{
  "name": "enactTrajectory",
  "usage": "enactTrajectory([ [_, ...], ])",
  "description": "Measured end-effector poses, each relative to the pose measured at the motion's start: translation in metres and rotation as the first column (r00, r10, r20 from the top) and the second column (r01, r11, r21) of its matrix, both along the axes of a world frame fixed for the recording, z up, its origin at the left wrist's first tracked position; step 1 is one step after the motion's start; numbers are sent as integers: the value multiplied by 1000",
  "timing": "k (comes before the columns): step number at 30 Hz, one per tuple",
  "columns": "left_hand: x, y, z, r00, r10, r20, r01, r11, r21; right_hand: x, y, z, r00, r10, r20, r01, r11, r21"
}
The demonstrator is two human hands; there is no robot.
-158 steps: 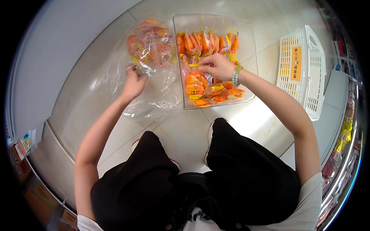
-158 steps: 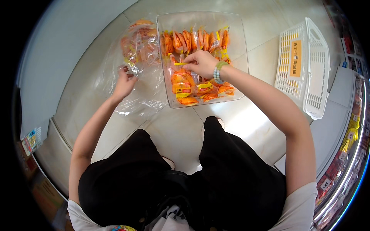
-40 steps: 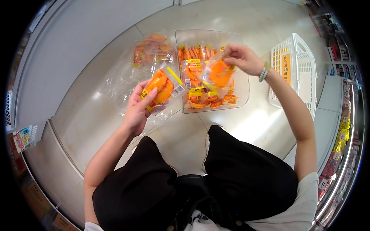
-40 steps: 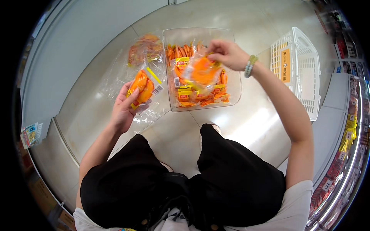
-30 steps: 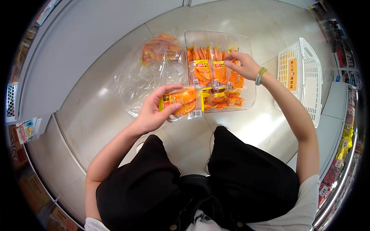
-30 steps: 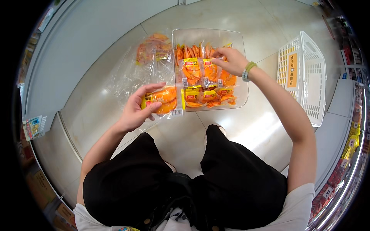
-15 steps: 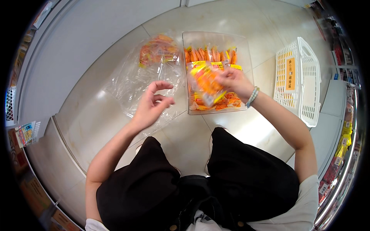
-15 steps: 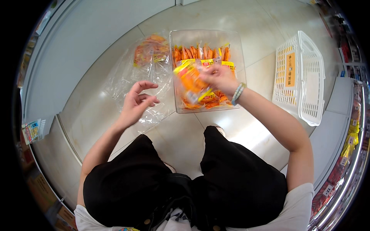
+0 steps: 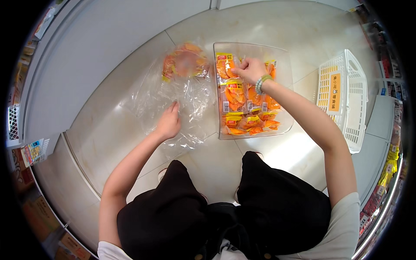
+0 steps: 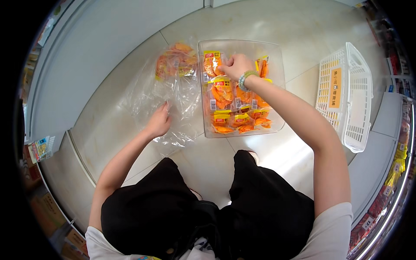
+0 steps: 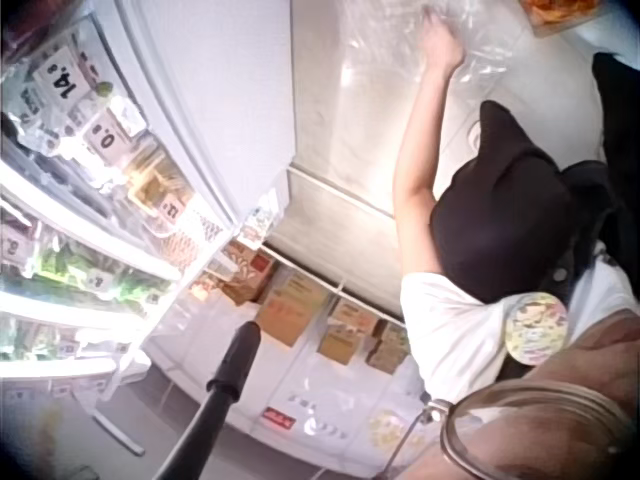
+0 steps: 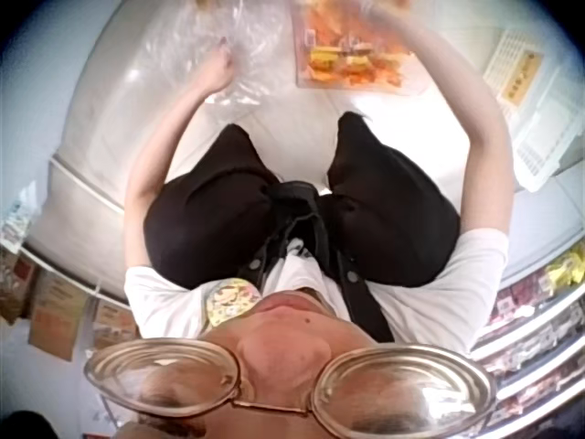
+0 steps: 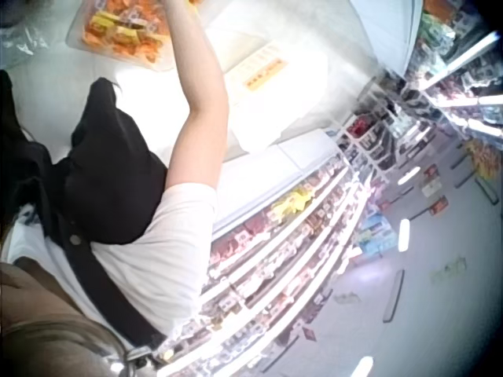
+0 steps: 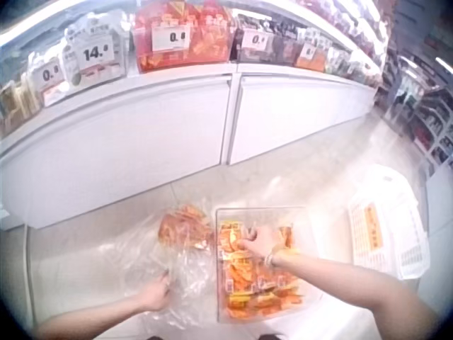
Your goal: The person sits on the floor and unpacks small, individually wrapped orange snacks from a large plastic bag. They place the snacks one by one into a clear plastic tray, arranging them in neat rows.
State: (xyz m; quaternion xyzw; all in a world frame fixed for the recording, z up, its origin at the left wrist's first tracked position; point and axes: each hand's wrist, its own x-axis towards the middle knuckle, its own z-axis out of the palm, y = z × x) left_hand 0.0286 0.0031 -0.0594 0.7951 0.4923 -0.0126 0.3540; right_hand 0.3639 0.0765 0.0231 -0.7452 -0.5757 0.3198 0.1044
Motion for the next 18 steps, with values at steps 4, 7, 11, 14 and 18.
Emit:
enactTrajectory([
  [4, 19, 17, -13, 991, 16, 130, -43, 978, 206, 12, 3, 10, 999, -7, -45, 7, 1000, -4],
  [7, 35, 52, -13, 951, 138, 276, -248, 875, 417, 33, -14, 8, 985, -35, -168, 39, 999, 20],
  [11, 43, 106, 3, 998, 42, 43, -59, 826, 561, 46, -47, 24, 949, -85, -304, 81, 996, -26],
  [14, 65, 125, 10, 995, -41, -86, 87, 750, 655, 63, -64, 25, 943, -122, -310, 112, 993, -48],
  [18, 79, 153, -8, 1000, 1, 3, -3, 748, 663, 75, -84, 43, 930, -224, -290, 203, 974, -100],
])
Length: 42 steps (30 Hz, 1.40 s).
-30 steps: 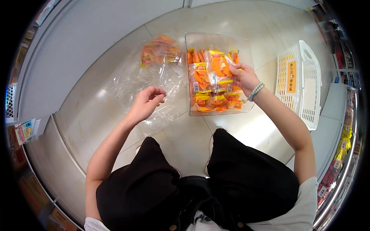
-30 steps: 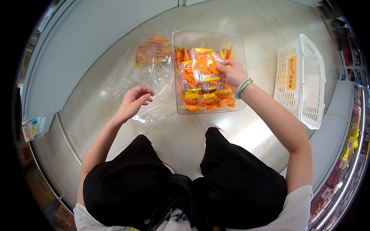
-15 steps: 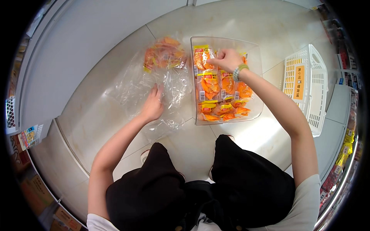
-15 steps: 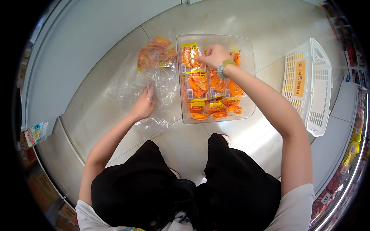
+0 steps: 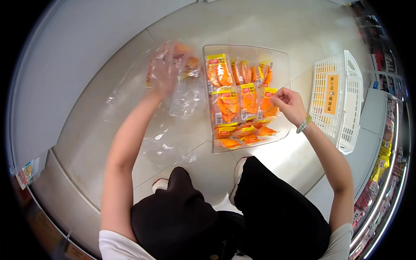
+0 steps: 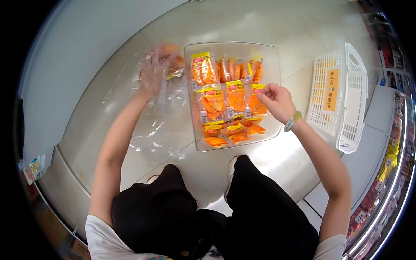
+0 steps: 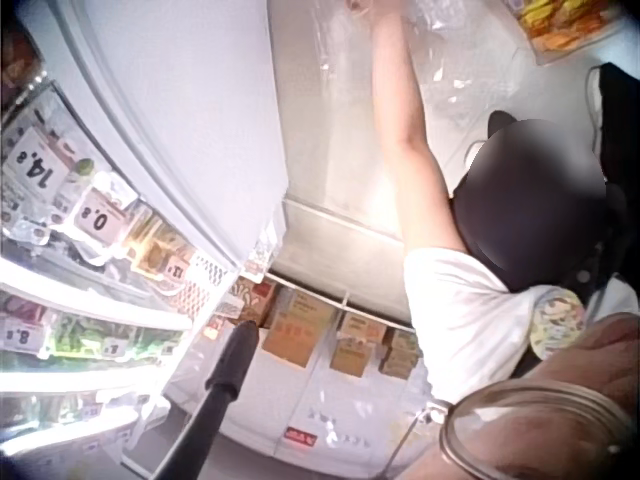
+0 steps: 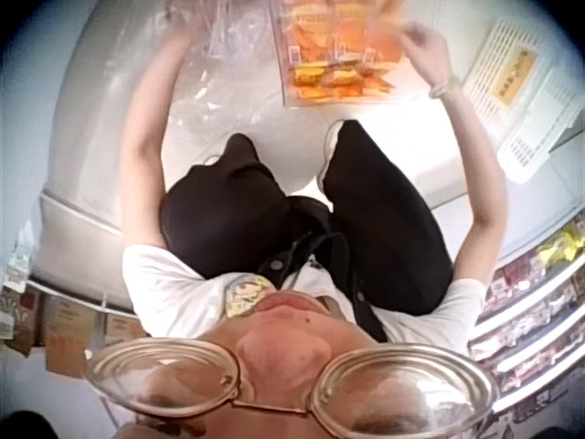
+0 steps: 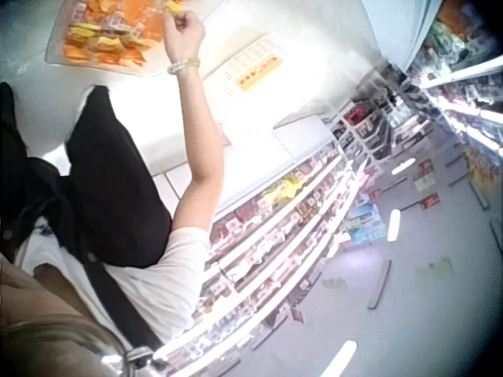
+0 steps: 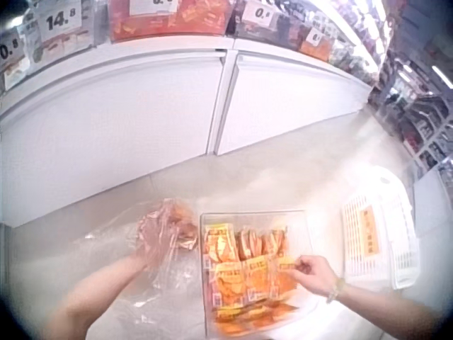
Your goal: The person sits on the floor and unpacks small, individually wrapped orange snacks from a large plastic bag. They place the snacks one by one into a clear plastic tray, arranging them in neat rows.
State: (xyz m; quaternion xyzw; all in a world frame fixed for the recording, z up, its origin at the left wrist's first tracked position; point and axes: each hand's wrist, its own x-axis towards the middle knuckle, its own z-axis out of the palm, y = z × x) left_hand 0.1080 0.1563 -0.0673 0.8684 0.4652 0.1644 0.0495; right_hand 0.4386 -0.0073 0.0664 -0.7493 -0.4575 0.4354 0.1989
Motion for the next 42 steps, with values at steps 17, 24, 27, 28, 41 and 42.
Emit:
enactTrajectory([
  [17, 30, 34, -14, 966, -70, 249, 133, 961, -244, 36, -38, 17, 997, -56, -48, 55, 998, -21],
  [24, 23, -2, 73, 660, 291, 693, 376, 670, -640, 29, -54, 6, 996, -23, -83, 20, 999, -30],
  [27, -4, -21, 76, 817, -208, 537, 354, 917, -183, 28, -57, 6, 990, -56, -131, 51, 998, -44],
  [28, -16, -29, 73, 841, -221, 494, 332, 931, -150, 27, -55, 3, 988, -48, -146, 43, 998, -36],
  [41, -67, -122, 63, 991, -119, 54, 131, 924, -359, 42, -43, -16, 993, 16, -118, -20, 999, -39],
  [42, -65, -131, 65, 992, -113, 57, 126, 932, -339, 42, -45, -15, 991, 3, -134, -12, 998, -64],
])
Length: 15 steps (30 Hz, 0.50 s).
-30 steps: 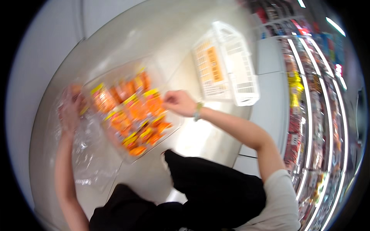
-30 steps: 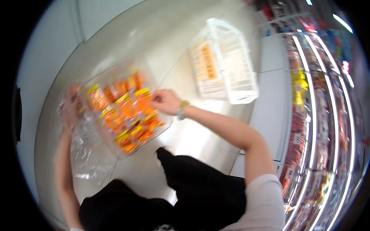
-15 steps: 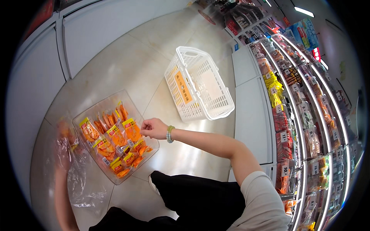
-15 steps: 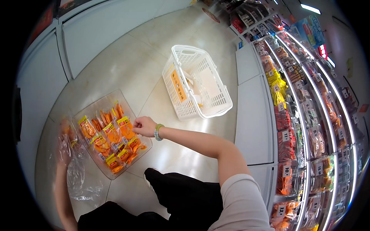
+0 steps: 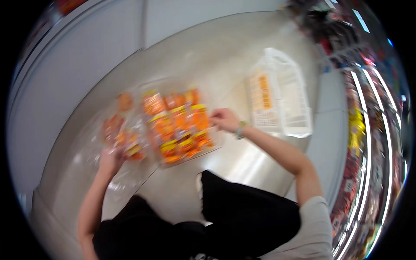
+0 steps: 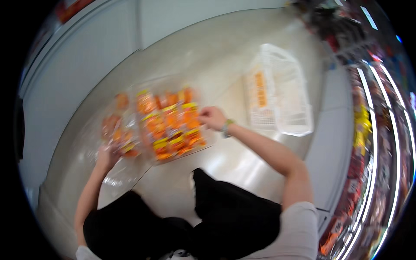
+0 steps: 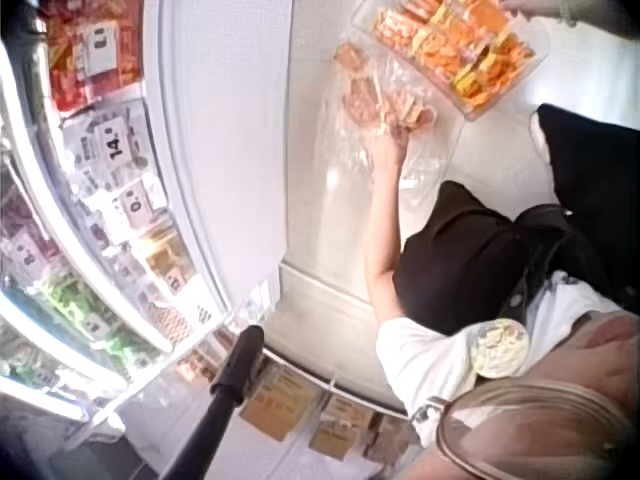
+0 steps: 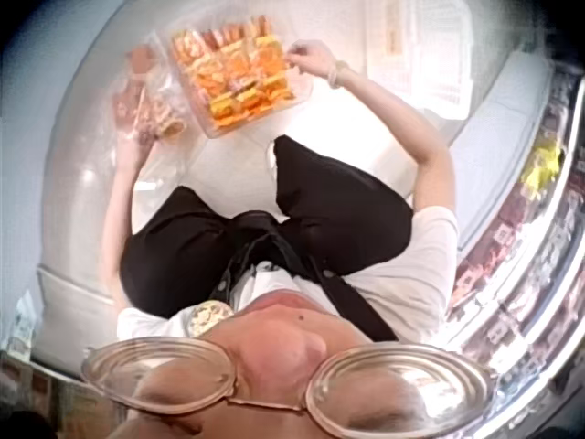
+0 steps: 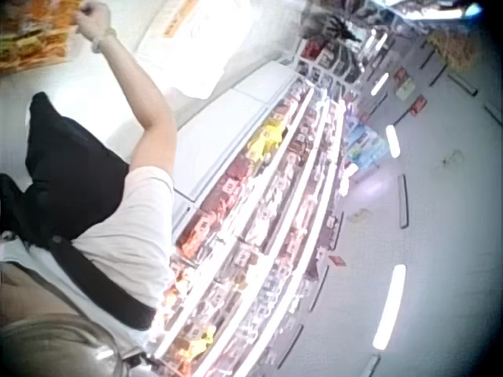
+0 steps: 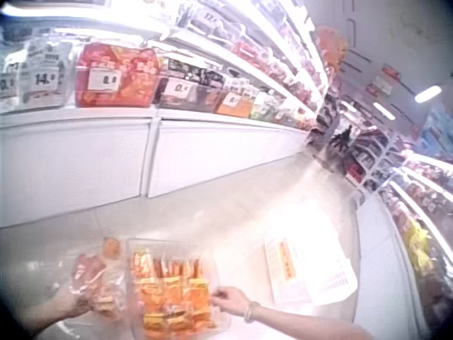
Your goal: The person sits on the floor and unpacks small, individually wrapped orange snacks from a large plastic bag. They place the snacks one by one into a clear plastic tray, arranging them in neat rows.
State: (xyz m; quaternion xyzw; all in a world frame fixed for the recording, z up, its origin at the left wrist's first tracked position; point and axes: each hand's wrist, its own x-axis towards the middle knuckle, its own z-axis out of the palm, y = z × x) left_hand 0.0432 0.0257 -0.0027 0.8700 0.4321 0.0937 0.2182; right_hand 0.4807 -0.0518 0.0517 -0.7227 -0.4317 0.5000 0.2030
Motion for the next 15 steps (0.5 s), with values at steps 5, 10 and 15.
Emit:
enactTrajectory([
  [5, -24, -29, 6, 998, -16, -64, 16, 1000, 3, -17, 5, 20, 982, 188, 11, -189, 980, 56],
  [10, -65, -56, 8, 990, -47, -130, 44, 999, -27, -64, 29, 47, 912, 409, 10, -408, 905, 121],
  [15, -88, -77, 38, 927, 153, -341, -228, 955, -189, -116, 55, 64, 765, 644, -24, -633, 758, 157],
])
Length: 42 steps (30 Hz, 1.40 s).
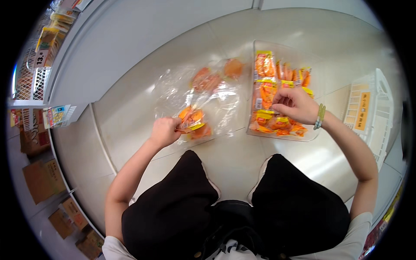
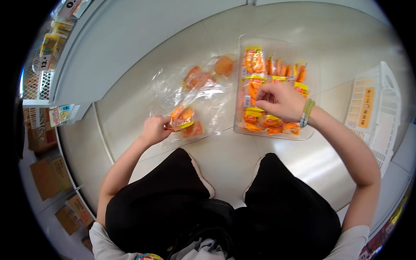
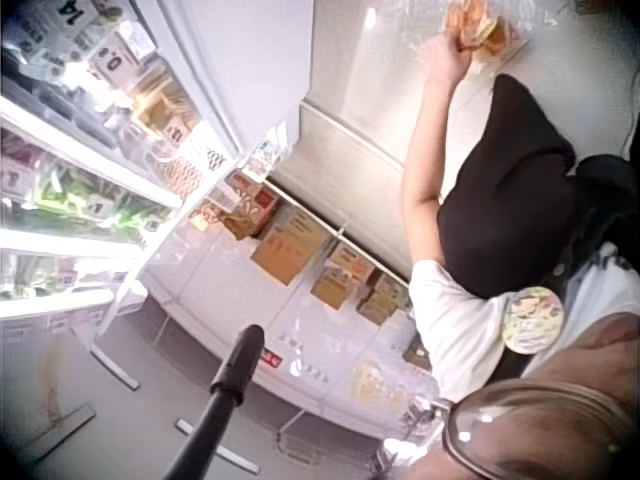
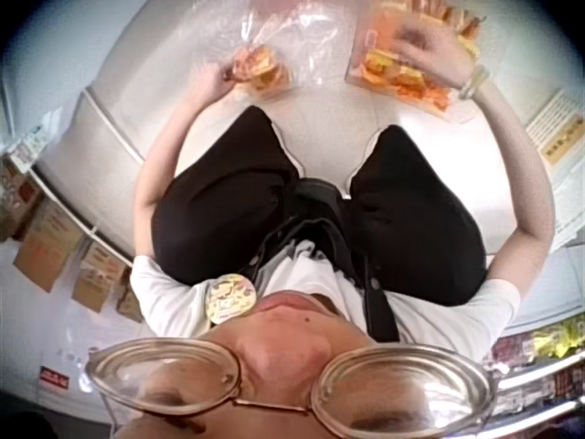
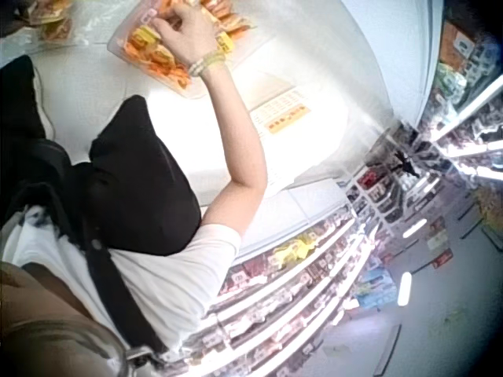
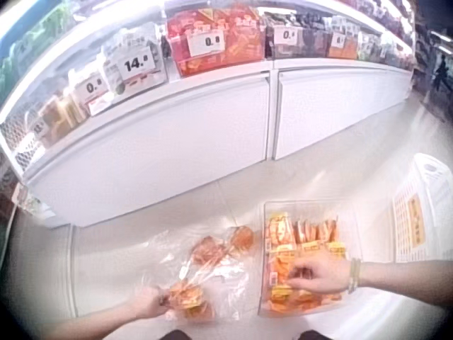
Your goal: The person sits on the floor and unpacks small, individually wrapped orange snacks from a large plastic bag. They place the snacks one by one into a clear plastic tray, arranging them in neat rows.
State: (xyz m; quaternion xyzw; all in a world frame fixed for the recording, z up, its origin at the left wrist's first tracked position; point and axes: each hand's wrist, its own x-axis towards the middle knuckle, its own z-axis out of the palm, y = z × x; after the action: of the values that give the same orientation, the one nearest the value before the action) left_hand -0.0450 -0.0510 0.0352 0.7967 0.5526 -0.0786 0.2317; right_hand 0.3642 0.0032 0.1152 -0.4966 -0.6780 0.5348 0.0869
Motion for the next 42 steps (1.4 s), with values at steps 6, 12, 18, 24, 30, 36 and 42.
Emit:
enactTrajectory([
  [6, -55, -14, 76, 586, 713, 385, -574, 701, -424, -62, 36, 2, 953, 256, -161, -259, 966, 1],
  [12, -19, -6, 161, 306, 905, 296, -547, 422, -723, -144, 36, -21, 800, 145, -582, -425, 822, -380],
  [18, 33, -18, 116, 818, 145, 556, -158, 987, -26, -171, 33, -50, 813, -119, -571, -463, 463, -756],
  [24, 68, -21, 67, 827, -24, 562, -261, 868, 422, -133, 45, -64, 841, -86, -534, -370, 630, -683],
  [30, 89, -22, 34, 582, 34, 812, -486, 815, 315, -110, 45, -58, 874, -176, -453, -242, 650, -720],
  [36, 90, -1, 38, 667, 10, 745, -484, 765, 424, -67, 43, -27, 933, -9, -361, -262, 671, -693],
  [42, -27, 25, -3, 872, 356, -336, -450, 852, -268, -4, 16, -26, 846, -399, -353, 47, 717, -696],
])
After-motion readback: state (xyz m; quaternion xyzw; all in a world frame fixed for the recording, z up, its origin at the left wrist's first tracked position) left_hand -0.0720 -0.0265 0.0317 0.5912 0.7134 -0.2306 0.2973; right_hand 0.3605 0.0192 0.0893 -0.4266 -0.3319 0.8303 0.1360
